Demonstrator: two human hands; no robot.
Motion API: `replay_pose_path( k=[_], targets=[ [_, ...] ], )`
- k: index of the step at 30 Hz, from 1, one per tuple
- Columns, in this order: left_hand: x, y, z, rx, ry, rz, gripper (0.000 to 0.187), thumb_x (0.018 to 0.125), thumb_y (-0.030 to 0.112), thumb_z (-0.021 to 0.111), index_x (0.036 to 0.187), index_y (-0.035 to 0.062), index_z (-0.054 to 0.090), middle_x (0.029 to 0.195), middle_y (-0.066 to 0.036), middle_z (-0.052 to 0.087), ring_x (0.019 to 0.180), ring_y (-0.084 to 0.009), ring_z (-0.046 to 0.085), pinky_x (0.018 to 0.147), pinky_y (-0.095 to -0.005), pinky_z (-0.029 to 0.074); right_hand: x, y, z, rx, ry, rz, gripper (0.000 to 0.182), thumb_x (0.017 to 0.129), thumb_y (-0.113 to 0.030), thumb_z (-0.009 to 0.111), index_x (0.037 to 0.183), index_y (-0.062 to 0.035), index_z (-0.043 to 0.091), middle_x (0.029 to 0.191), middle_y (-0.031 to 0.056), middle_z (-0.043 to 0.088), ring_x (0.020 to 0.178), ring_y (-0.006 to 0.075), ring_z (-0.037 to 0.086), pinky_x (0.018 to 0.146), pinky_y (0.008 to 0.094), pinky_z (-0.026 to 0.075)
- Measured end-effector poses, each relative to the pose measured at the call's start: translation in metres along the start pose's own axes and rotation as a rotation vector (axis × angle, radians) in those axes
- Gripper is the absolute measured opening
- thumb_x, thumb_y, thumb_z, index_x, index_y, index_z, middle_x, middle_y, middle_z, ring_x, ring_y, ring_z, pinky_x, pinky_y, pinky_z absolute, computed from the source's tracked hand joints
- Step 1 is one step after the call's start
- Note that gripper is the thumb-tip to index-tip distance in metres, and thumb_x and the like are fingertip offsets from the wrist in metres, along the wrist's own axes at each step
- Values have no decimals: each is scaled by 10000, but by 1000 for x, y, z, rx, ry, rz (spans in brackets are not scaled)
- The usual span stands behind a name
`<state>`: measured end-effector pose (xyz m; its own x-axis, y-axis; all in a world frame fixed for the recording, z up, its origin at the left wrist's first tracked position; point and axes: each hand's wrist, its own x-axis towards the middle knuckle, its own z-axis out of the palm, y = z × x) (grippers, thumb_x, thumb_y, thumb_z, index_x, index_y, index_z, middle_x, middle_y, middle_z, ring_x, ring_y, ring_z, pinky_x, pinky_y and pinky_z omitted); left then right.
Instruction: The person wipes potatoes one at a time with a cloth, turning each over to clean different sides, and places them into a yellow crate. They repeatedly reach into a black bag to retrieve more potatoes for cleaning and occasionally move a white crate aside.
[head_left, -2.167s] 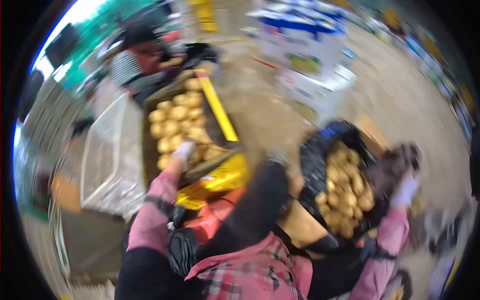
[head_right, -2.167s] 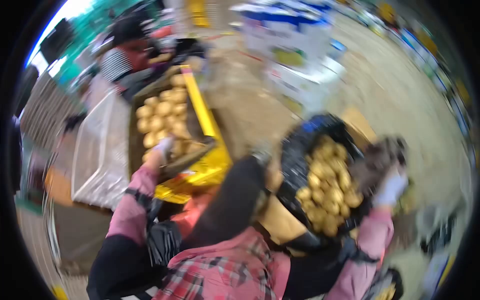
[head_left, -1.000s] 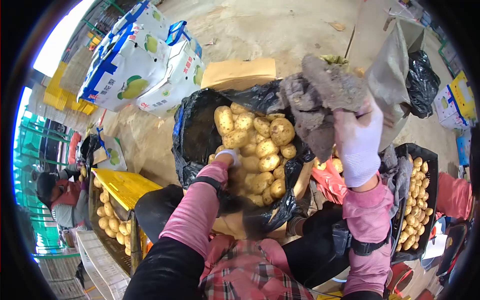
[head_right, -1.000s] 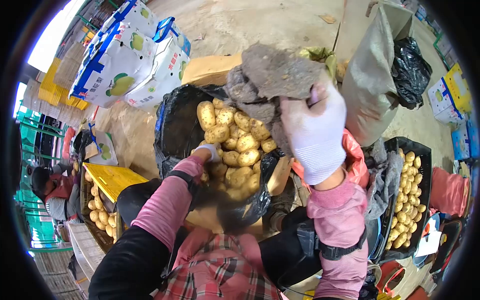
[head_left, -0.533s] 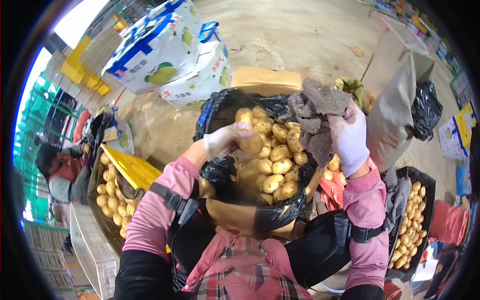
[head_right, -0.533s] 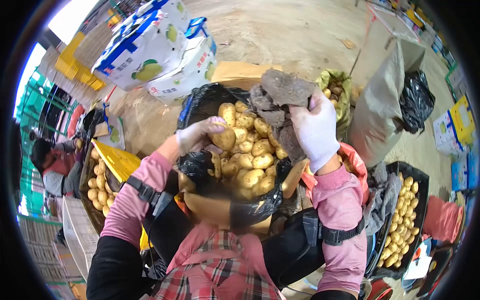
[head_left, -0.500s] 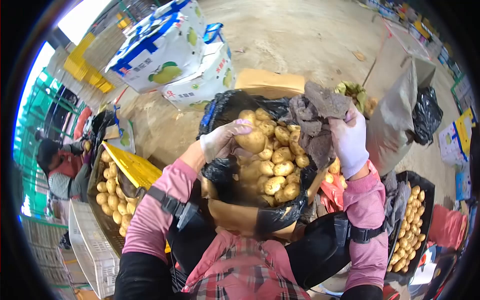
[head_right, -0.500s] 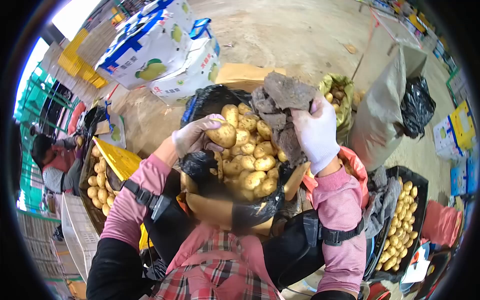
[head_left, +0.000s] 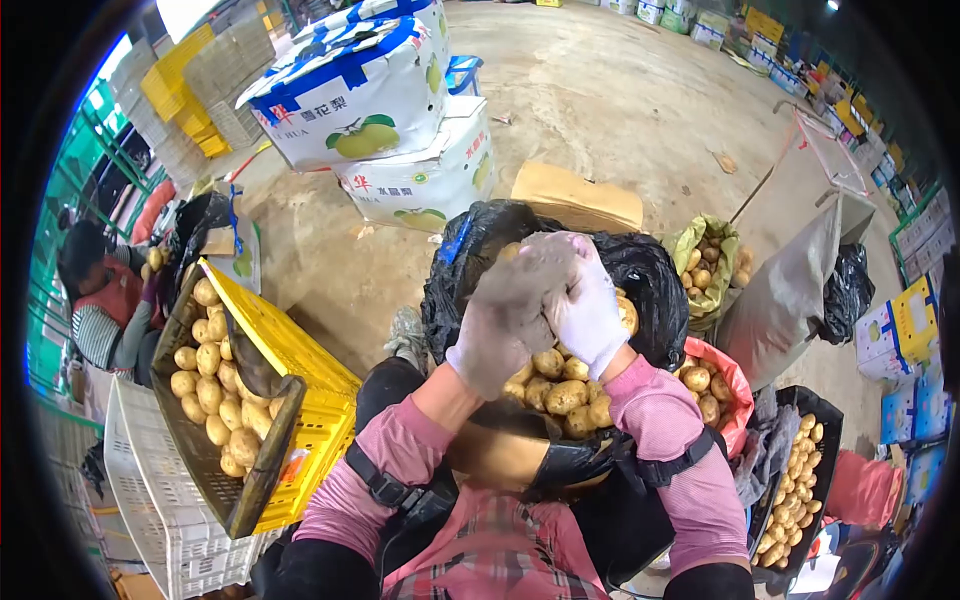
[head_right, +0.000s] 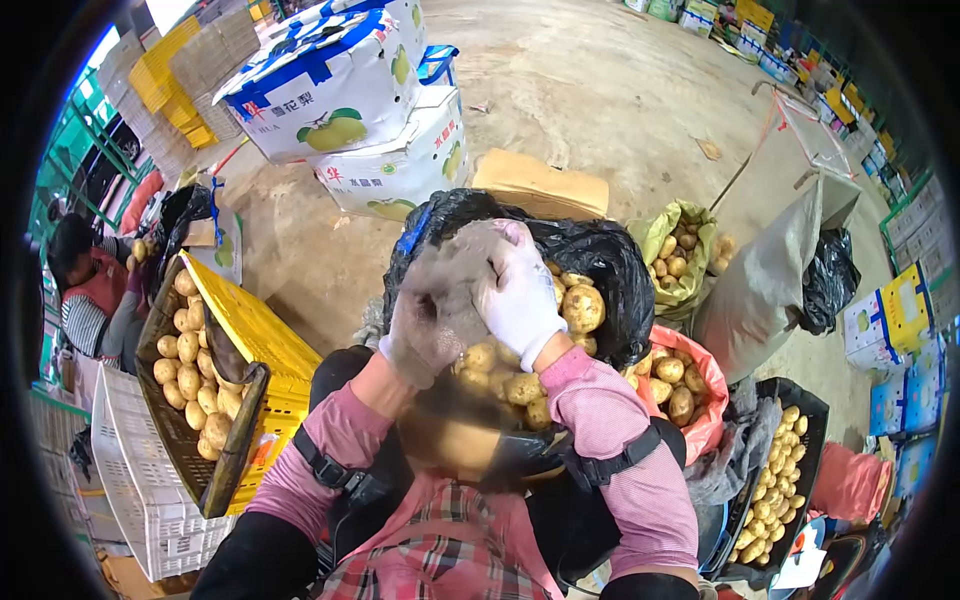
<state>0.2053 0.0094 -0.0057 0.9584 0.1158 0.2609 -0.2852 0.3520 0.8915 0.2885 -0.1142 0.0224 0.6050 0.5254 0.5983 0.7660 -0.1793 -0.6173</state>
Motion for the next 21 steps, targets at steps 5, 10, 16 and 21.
replay_pose_path(
  k=[5, 10, 16, 21],
  targets=[
    [-6, 39, 16, -709, 109, -260, 438, 1027, 246, 461, 1402, 25, 409, 1388, -112, 522, 1265, -238, 530, 1100, -434, 429, 25, -2, -3, 739, 209, 573, 227, 888, 67, 442, 1005, 65, 636, 938, 129, 704, 933, 215, 678, 832, 300, 527],
    [-4, 48, 25, -719, 26, -160, 533, 1003, 220, 521, 1449, -8, 336, 1377, -130, 506, 1235, -242, 541, 1076, -433, 440, 12, 65, -19, -112, 109, 44, 302, 925, -43, 542, 1219, -22, 605, 1073, 101, 690, 1000, 224, 638, 876, 345, 505],
    [-15, -3, -3, 765, 70, 218, 698, 797, 31, 667, 1425, -46, 372, 1253, -173, 578, 1121, -273, 587, 1024, -369, 435, 19, -26, -14, 27, -205, -116, 654, 872, -193, 668, 1458, -85, 397, 1332, 175, 541, 1217, 299, 544, 1068, 389, 417],
    [-24, -9, 2, 1091, 117, 289, 723, 745, 75, 722, 1393, -35, 420, 1299, -241, 534, 1161, -404, 562, 1056, -420, 410, 24, 4, 9, 331, -3, 116, 248, 888, -193, 632, 1023, 15, 652, 953, 173, 681, 897, 292, 655, 839, 366, 518]
  ],
)
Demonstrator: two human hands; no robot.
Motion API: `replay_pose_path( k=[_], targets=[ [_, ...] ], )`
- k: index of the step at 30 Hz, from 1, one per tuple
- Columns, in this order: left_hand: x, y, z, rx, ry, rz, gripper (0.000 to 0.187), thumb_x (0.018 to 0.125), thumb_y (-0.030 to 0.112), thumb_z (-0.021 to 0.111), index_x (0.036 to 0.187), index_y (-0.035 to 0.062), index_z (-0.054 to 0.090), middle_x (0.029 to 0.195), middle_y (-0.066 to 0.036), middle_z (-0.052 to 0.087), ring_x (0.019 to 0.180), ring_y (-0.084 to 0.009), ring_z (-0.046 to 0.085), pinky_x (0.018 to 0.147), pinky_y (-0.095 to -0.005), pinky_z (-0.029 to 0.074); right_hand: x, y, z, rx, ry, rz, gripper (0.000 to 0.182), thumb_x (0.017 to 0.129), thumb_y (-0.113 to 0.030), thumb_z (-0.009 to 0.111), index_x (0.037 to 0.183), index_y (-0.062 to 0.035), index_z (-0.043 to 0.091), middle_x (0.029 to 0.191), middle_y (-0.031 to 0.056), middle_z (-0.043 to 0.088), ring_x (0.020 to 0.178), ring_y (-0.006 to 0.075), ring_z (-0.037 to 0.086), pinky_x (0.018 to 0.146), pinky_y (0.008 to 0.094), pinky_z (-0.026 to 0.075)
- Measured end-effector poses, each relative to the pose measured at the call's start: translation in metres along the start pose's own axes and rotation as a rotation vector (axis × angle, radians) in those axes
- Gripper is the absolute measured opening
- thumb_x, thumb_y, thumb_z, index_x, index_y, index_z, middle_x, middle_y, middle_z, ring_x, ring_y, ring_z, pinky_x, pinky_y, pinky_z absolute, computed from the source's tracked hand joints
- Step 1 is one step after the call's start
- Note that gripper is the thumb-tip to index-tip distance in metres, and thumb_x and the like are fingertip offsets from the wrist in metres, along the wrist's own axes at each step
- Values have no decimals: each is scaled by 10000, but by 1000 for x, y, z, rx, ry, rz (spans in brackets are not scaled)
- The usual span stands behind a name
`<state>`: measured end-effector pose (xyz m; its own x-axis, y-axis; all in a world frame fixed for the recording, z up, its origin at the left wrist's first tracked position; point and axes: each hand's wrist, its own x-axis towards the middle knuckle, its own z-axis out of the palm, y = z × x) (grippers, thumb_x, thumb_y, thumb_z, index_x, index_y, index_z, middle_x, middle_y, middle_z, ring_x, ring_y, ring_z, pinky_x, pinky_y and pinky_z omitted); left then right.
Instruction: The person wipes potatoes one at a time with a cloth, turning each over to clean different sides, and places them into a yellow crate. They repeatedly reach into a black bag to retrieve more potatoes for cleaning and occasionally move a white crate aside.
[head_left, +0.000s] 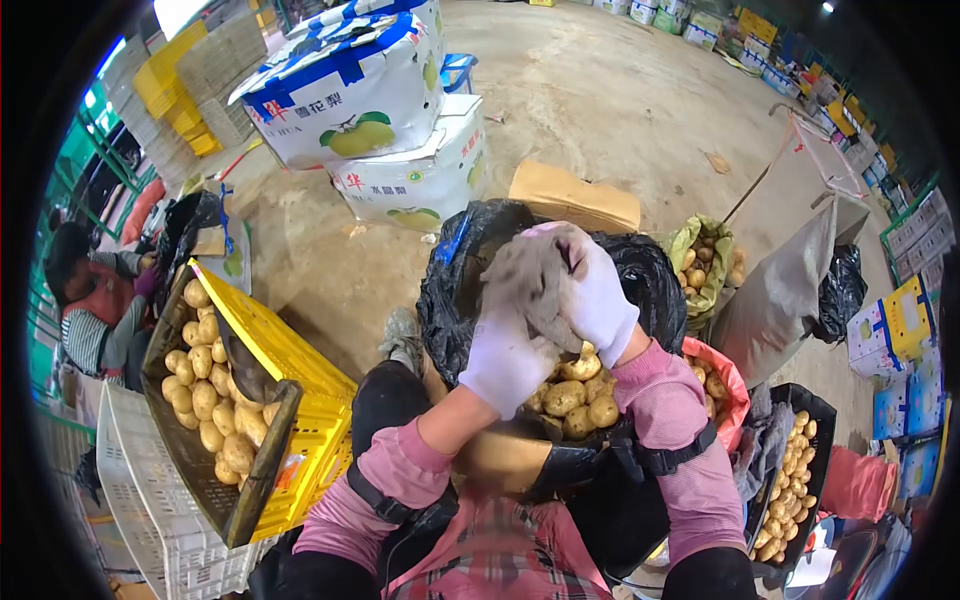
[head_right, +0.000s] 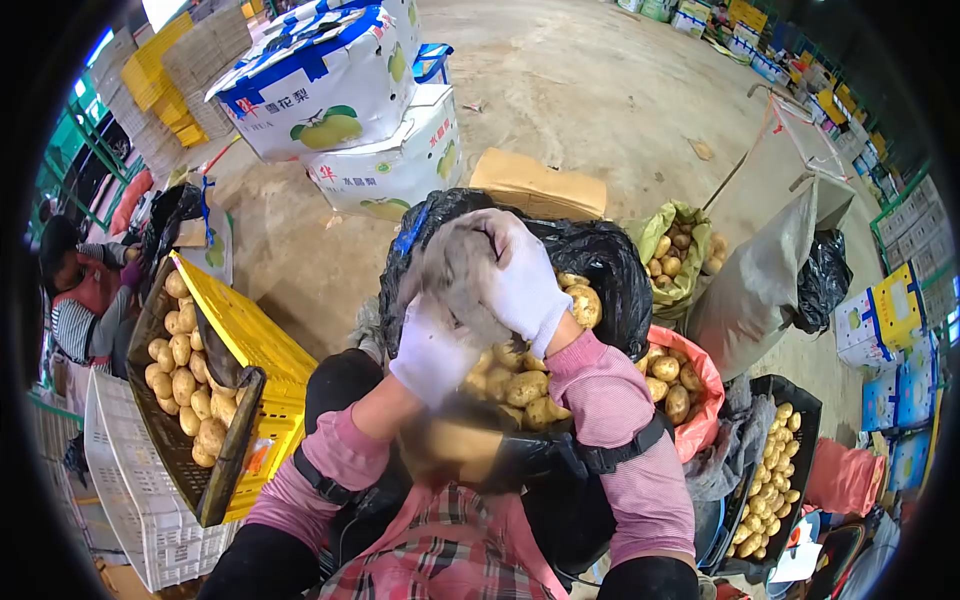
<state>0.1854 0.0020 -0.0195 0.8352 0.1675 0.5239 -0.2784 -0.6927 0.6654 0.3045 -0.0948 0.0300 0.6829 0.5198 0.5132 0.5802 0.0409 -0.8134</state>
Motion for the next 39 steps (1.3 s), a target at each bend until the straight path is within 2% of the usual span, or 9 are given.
replay_pose_path(
  k=[4, 7, 8, 14, 21, 25, 29, 34, 39],
  targets=[
    [17, 18, -10, -416, -85, -209, 722, 817, 30, 727, 1437, -31, 362, 1309, -169, 558, 1169, -240, 568, 1008, -337, 456, 3, 7, -20, 3, 104, 469, 259, 967, -209, 566, 990, 27, 671, 702, 127, 653, 624, 143, 593, 605, 312, 489],
    [33, 33, -34, -798, -207, -324, 680, 866, 19, 696, 1448, -12, 347, 1339, -126, 538, 1192, -181, 561, 999, -329, 485, 0, 17, -50, -166, 20, 145, 231, 992, -135, 546, 1087, 28, 678, 912, 116, 711, 767, 127, 637, 715, 268, 510],
    [35, 37, -40, -941, -213, -360, 672, 869, 18, 683, 1447, -21, 341, 1338, -132, 526, 1204, -188, 550, 1001, -329, 489, -4, 20, -48, 574, 188, 358, 240, 997, -135, 545, 1134, 14, 673, 1032, 95, 711, 848, 138, 653, 779, 259, 518],
    [33, 54, -47, -1368, -54, -601, 544, 927, 13, 576, 1427, 7, 359, 1352, -140, 490, 1221, -279, 546, 1005, -389, 509, 7, -12, -52, -457, -198, -196, 387, 928, -107, 580, 1301, -11, 548, 1217, 101, 617, 1097, 200, 593, 943, 315, 479],
    [23, 15, -32, -830, -164, -190, 640, 832, 197, 730, 1373, -10, 455, 1306, -202, 573, 1239, -286, 531, 1052, -384, 397, -10, -18, -24, 116, -40, 296, 334, 894, -232, 682, 1123, 9, 657, 1025, 167, 696, 958, 237, 664, 878, 323, 504],
    [31, 28, -31, -582, -159, -616, 614, 888, 324, 736, 1324, -19, 473, 1149, -191, 662, 1022, -258, 651, 883, -342, 508, -21, 11, -29, -244, 65, 15, 236, 921, -102, 525, 1058, 14, 679, 1001, 203, 702, 949, 285, 681, 857, 339, 515],
    [28, 28, -37, -504, -144, -357, 629, 904, 423, 705, 1309, -5, 484, 1030, -122, 650, 834, -152, 633, 762, -315, 532, -15, 17, -39, -542, -9, 235, 302, 904, -39, 456, 1124, 46, 645, 1041, 229, 687, 977, 285, 678, 855, 349, 524],
    [34, 32, -62, -1471, -322, -526, 704, 948, 552, 557, 1409, 37, 425, 1182, -146, 609, 848, -166, 626, 719, -285, 550, -7, 10, -36, 843, 334, 362, 300, 1060, -182, 410, 1218, 5, 583, 1135, 93, 652, 999, 195, 639, 873, 303, 527],
    [31, 27, -60, -1563, -312, -555, 686, 977, 459, 570, 1468, 31, 359, 1353, -180, 529, 1038, -218, 640, 853, -323, 573, 1, -15, -40, 525, -52, 42, 340, 1058, -200, 417, 1274, 23, 556, 1177, 128, 638, 1089, 216, 616, 976, 332, 483]
  ],
)
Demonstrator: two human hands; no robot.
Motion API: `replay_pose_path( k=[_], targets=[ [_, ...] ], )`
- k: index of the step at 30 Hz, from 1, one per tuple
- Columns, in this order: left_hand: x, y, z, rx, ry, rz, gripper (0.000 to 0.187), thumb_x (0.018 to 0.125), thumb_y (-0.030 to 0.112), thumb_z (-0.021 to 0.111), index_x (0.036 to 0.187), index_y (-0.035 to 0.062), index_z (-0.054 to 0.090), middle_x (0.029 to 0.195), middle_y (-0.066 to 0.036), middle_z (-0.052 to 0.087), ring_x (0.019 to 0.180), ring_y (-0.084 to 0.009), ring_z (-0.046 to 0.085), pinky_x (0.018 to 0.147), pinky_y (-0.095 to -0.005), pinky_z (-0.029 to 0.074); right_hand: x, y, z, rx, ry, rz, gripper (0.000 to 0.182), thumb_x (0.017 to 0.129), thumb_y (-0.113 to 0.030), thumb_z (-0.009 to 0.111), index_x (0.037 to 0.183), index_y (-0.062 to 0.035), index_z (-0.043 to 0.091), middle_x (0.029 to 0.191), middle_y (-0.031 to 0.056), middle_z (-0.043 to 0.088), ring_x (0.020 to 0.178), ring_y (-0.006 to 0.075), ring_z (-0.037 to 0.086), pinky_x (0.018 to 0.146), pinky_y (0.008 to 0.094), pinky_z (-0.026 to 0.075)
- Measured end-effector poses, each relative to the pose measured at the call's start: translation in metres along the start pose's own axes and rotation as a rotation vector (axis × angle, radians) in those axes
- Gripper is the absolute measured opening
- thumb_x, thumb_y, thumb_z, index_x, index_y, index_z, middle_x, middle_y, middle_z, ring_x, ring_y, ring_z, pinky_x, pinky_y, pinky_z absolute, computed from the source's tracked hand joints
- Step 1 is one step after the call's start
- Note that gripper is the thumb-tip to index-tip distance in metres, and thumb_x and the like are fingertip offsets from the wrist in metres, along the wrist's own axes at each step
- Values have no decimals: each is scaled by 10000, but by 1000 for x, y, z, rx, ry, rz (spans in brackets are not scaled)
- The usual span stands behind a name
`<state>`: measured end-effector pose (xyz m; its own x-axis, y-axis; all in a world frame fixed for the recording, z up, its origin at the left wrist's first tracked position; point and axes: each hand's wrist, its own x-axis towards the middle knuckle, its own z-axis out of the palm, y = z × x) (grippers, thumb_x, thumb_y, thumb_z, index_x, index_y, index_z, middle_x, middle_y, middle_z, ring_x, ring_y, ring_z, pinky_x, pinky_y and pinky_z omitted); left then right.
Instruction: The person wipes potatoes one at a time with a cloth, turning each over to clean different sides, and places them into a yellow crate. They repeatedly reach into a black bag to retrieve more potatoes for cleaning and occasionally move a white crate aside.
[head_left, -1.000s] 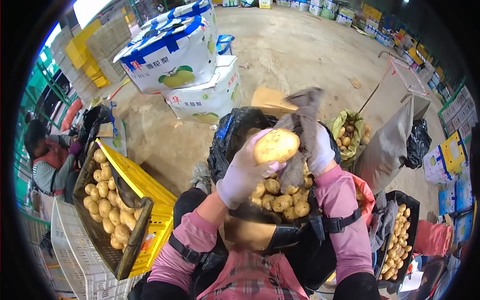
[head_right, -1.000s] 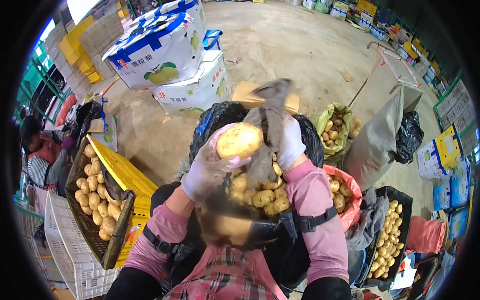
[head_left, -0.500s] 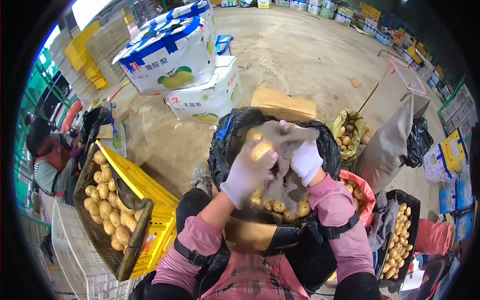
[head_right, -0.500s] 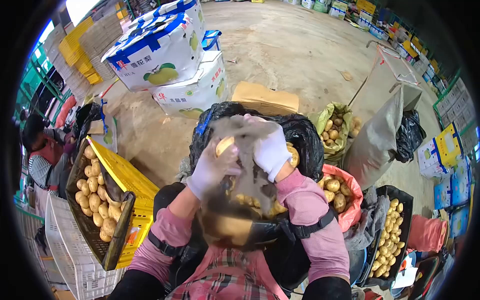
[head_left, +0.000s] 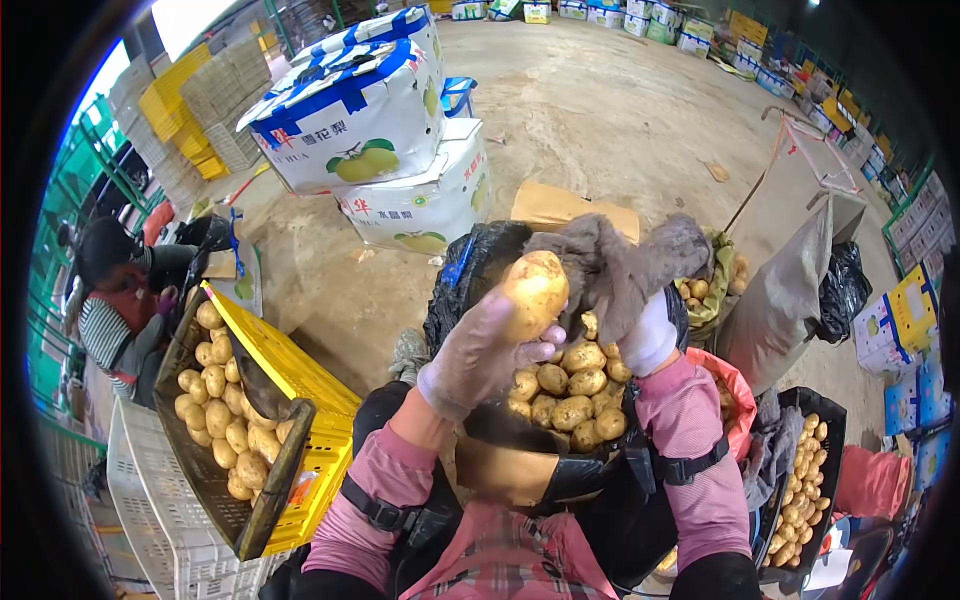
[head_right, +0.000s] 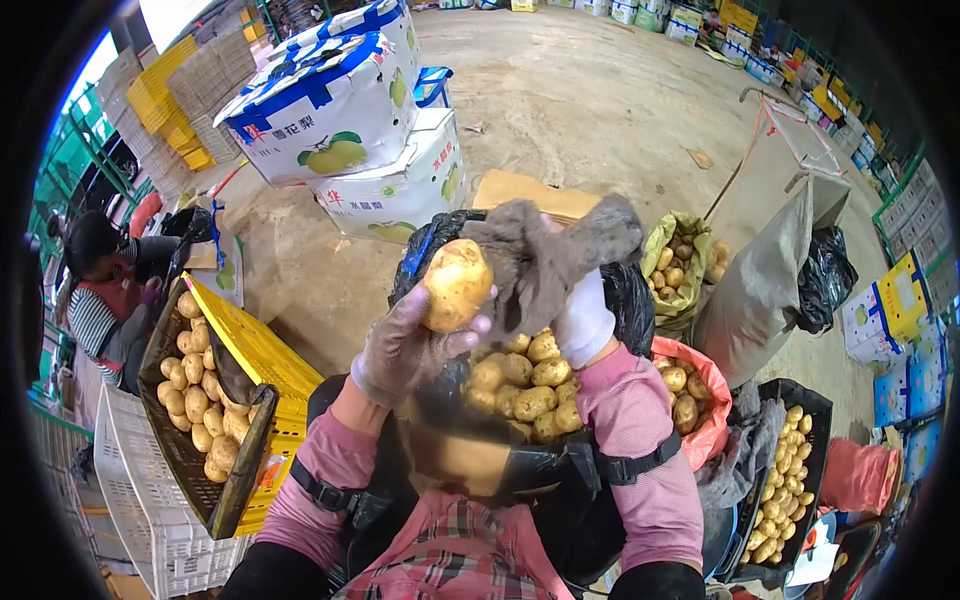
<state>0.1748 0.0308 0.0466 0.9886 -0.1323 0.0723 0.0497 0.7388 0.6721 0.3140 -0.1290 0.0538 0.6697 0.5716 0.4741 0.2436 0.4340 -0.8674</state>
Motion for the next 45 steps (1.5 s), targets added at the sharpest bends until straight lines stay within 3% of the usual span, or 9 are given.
replay_pose_path(
  k=[7, 11, 13, 23, 31, 36, 39, 41, 45],
  targets=[
    [15, -31, -21, 1347, 88, 513, 666, 859, 112, 667, 1423, -38, 346, 1338, -215, 490, 1188, -324, 570, 988, -370, 471, -18, -6, 34, -554, -18, -170, 410, 992, -239, 592, 1308, 19, 556, 1226, 111, 625, 1141, 186, 587, 1003, 301, 435],
    [13, -19, 3, 1861, -17, 1011, 454, 904, 152, 643, 1301, -25, 510, 1244, -209, 568, 1022, -319, 627, 906, -368, 502, -16, -19, 37, -45, 93, 196, 310, 1025, -256, 547, 1092, 27, 655, 1022, 79, 689, 905, 140, 646, 849, 271, 500],
    [7, -18, 5, 1162, 101, 305, 467, 933, 192, 636, 1329, -5, 489, 1235, -184, 582, 955, -271, 645, 835, -340, 530, -14, -15, 23, -137, 212, 266, 290, 1017, -246, 570, 1098, 23, 644, 906, 71, 673, 827, 113, 640, 793, 269, 512],
    [-1, 4, 0, -468, -117, -35, 675, 982, 554, 451, 1399, 24, 442, 1278, -280, 560, 907, -325, 643, 742, -378, 583, -17, -17, 13, 619, 268, 388, 400, 1036, -388, 501, 1221, -42, 578, 1132, 112, 663, 1025, 218, 642, 928, 358, 513],
    [-2, -23, -19, 185, -25, 122, 395, 1039, 283, 460, 1358, 51, 480, 1208, -103, 601, 1065, -191, 607, 922, -348, 509, -23, -26, 40, -319, -134, 109, 581, 993, -396, 550, 1423, -24, 425, 1347, 163, 551, 1039, 231, 605, 920, 371, 485],
    [47, -77, -63, -272, -51, -163, 529, 1034, 374, 431, 1439, 33, 436, 1397, -113, 552, 1269, -232, 534, 1087, -378, 406, -15, -2, 26, -402, 166, 313, 391, 1031, -287, 472, 1078, 59, 648, 1081, 167, 661, 1010, 262, 631, 946, 367, 465],
    [3, -29, -10, 660, -74, 175, 523, 979, 430, 591, 1321, 39, 526, 1117, -127, 670, 915, -183, 667, 769, -350, 556, -29, 3, 21, -965, -123, -559, 446, 1005, -338, 555, 1198, 63, 575, 1048, 120, 653, 942, 223, 625, 880, 381, 500],
    [-50, 13, 16, 400, -8, -105, 545, 971, 444, 605, 1300, 19, 520, 960, -120, 687, 703, -162, 670, 576, -268, 566, -24, 23, 8, 2, 342, 478, 532, 1010, -381, 549, 1295, 67, 526, 1121, 128, 633, 956, 241, 631, 855, 385, 520],
    [-153, 58, -39, 248, 539, 379, 476, 960, 443, 602, 1206, 37, 568, 968, -128, 693, 703, -201, 682, 590, -281, 568, -27, 16, -6, -370, 162, 121, 427, 1043, -314, 488, 1272, 38, 567, 1115, 136, 655, 1002, 231, 625, 942, 364, 487]
  ],
)
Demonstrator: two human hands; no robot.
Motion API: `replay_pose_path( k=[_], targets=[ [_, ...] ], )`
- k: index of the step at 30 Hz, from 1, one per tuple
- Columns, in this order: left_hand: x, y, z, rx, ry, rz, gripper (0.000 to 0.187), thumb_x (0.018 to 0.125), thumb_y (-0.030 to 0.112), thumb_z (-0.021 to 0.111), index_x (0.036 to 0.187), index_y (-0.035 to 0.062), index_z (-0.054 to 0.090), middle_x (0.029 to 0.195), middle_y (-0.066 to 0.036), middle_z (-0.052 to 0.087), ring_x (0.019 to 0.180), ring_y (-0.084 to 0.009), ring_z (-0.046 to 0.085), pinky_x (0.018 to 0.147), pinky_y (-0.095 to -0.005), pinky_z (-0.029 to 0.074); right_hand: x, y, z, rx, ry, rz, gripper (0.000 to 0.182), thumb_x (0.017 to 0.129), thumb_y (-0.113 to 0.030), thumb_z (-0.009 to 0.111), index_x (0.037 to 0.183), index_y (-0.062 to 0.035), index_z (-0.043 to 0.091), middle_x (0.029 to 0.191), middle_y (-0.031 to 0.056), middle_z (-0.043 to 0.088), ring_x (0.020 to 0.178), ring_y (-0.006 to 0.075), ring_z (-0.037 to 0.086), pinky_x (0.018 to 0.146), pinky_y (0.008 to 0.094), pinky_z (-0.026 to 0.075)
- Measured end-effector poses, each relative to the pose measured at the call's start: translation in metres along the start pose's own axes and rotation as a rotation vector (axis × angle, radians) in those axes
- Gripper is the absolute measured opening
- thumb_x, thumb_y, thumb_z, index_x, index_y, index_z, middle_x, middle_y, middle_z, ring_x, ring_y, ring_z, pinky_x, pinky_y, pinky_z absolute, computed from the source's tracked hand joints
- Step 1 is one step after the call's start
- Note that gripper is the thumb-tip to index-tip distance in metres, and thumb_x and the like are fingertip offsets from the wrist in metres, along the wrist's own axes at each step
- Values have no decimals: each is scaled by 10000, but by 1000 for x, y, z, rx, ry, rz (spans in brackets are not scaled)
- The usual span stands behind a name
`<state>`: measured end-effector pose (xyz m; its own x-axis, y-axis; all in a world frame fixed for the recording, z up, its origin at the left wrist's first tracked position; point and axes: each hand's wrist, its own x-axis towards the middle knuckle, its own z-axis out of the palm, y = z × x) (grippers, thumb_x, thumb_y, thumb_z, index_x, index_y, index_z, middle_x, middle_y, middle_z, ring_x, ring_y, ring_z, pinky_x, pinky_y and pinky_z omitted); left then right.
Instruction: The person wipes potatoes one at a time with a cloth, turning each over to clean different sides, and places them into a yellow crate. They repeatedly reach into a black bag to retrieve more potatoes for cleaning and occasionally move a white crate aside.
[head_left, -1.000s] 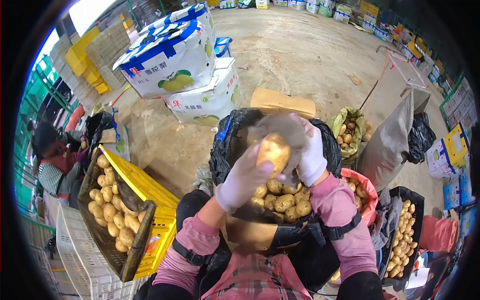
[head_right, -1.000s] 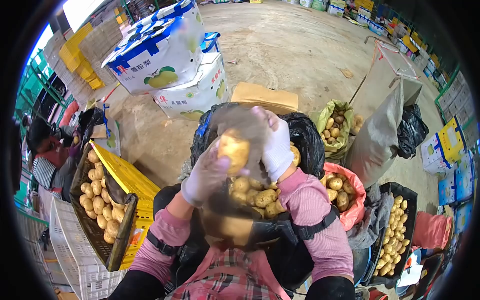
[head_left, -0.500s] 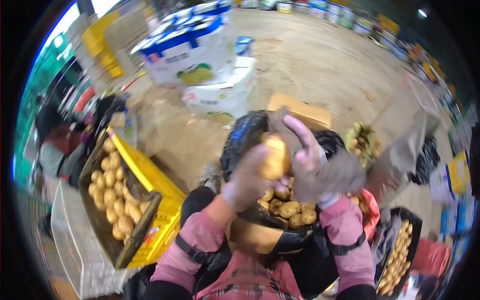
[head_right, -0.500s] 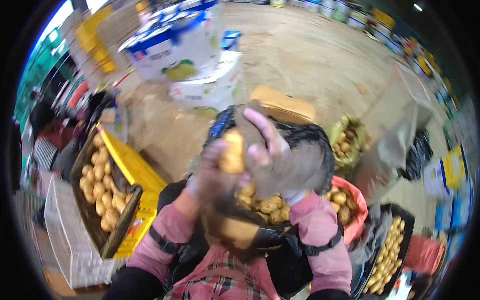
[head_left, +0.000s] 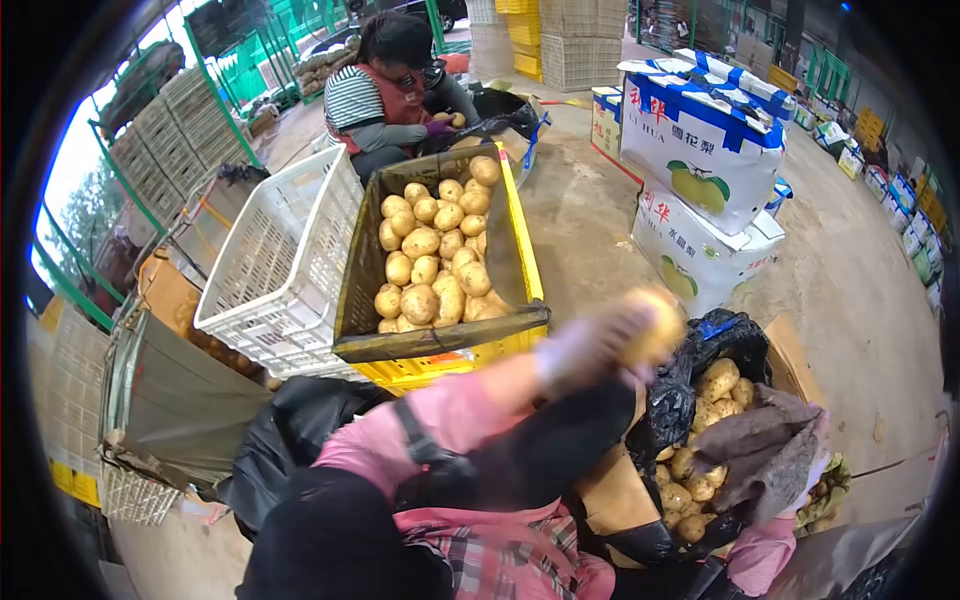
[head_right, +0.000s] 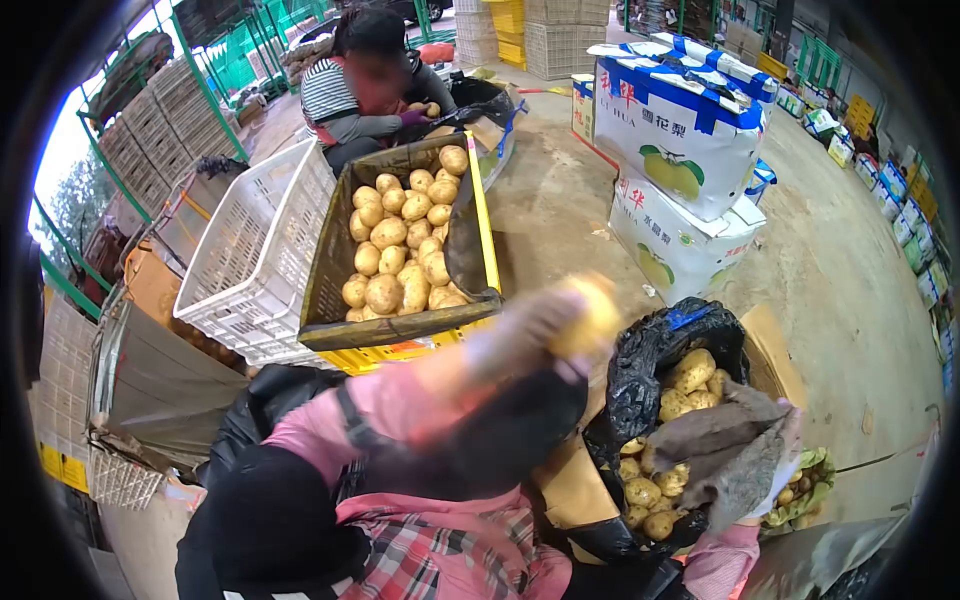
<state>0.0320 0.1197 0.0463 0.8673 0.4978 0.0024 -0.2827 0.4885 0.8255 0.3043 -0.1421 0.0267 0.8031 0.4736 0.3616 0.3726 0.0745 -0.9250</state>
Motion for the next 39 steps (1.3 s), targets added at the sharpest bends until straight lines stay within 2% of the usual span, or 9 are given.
replay_pose_path(
  k=[4, 9, 14, 17, 23, 28, 33, 37, 39],
  targets=[
    [-51, 82, -136, 588, 786, -31, 607, 967, 507, 574, 1333, 30, 491, 1158, -185, 612, 894, -233, 677, 745, -367, 579, 18, 17, -45, 109, 16, 61, 422, 1054, -304, 463, 1256, 43, 593, 1182, 129, 648, 1057, 198, 606, 990, 337, 450],
    [-63, 85, -259, 618, 997, -64, 672, 980, 471, 563, 1505, 112, 345, 1444, -113, 429, 1149, -230, 522, 1017, -364, 471, -5, -31, -15, -37, 101, 22, 441, 1057, -282, 426, 1251, 76, 594, 1227, 153, 634, 1119, 210, 601, 1003, 338, 457],
    [-11, 57, -108, 799, 448, 110, 625, 972, 229, 615, 1504, 42, 345, 1514, -130, 402, 1263, -208, 486, 987, -351, 451, -9, -30, -48, -446, 204, -359, 393, 1046, -235, 440, 1234, 54, 629, 1222, 172, 658, 1112, 238, 617, 994, 339, 456],
    [19, 12, -2, 1131, 190, 427, 649, 935, 183, 648, 1488, 12, 353, 1394, -178, 521, 1241, -237, 513, 1046, -357, 405, -3, -29, -55, -47, 419, -75, 395, 1048, -308, 489, 1108, 27, 689, 1020, 143, 707, 957, 190, 633, 872, 317, 481],
    [117, -106, 100, 1585, -456, 160, 583, 888, 349, 663, 1336, -2, 535, 1355, -219, 542, 1317, -336, 467, 1103, -386, 359, -21, -53, -60, -254, 506, -192, 389, 1024, -342, 558, 1165, 6, 659, 984, 99, 680, 955, 144, 583, 895, 284, 448],
    [161, -229, 124, 2164, -592, 13, 543, 836, 409, 603, 1221, 27, 627, 1287, -222, 575, 1270, -379, 476, 1069, -437, 376, -41, -70, -77, -201, 458, -98, 358, 1022, -265, 557, 1227, 23, 612, 1095, 75, 651, 988, 109, 548, 900, 246, 415],
    [216, -314, 103, 2033, -597, -554, 548, 765, 334, 690, 1210, 15, 664, 1311, -240, 602, 1171, -342, 629, 949, -403, 529, -59, -64, -101, -217, 409, -58, 394, 1018, -256, 558, 1270, 46, 585, 1185, 83, 644, 1107, 115, 551, 987, 253, 400],
    [217, -391, 43, 2085, -330, -241, 632, 835, 349, 687, 1351, 37, 496, 1349, -207, 530, 1217, -367, 565, 932, -469, 518, -69, -54, -116, -157, 416, 73, 386, 1010, -232, 554, 1273, 49, 573, 1216, 105, 633, 1128, 138, 555, 1004, 267, 400],
    [214, -393, 51, 2190, -325, -218, 662, 760, 177, 680, 1355, 38, 427, 1330, -241, 501, 1226, -398, 537, 968, -471, 501, -67, -52, -123, -281, 429, 12, 352, 1005, -179, 538, 1264, 59, 566, 1217, 129, 634, 1145, 169, 569, 1012, 281, 408]
  ],
)
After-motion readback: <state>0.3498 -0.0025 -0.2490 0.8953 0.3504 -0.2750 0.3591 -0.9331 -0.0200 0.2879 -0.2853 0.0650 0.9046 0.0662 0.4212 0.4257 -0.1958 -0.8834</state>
